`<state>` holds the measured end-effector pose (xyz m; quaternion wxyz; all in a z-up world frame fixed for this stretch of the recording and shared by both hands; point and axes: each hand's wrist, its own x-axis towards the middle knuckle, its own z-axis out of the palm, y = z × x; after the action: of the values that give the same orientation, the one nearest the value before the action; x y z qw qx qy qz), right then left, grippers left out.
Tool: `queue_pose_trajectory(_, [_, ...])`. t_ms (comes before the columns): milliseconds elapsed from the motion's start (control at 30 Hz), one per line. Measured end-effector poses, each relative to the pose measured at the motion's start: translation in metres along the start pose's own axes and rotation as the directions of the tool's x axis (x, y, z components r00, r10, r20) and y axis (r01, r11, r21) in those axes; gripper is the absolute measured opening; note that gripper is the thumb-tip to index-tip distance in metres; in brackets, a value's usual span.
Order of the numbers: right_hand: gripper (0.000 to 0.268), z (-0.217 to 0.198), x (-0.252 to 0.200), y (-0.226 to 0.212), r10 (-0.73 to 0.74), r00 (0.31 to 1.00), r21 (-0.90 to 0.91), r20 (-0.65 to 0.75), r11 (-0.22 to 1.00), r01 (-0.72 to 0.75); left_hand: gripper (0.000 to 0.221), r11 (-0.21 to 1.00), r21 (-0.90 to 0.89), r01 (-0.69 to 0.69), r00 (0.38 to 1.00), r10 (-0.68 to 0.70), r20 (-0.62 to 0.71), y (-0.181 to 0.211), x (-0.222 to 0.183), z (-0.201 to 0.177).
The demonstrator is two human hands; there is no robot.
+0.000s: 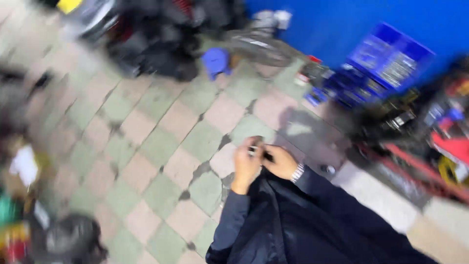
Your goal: The person is stripping electrical wires using scissors and connecting them to the wiring harness of a motorcycle.
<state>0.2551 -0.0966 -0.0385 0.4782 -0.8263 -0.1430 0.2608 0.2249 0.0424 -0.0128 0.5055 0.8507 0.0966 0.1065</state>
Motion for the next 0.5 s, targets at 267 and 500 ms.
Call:
queue_pose_trajectory(267, [0.028, -0.056, 0.044, -0.041, 0.229, 0.929, 0.126, -0.292, 0.972, -0.200, 0.012, 0.997, -0.080, -0.019, 0.950, 0.043, 0.308, -0.020, 0.139, 0.016])
queue_pose_trajectory(500, [0.025, -0.028, 0.021, -0.018, 0.445, 0.533, 0.363, -0.719, 0.895, -0.259, 0.012, 0.969, -0.170, -0.181, 0.634, 0.247, 0.733, -0.005, 0.182, 0.079])
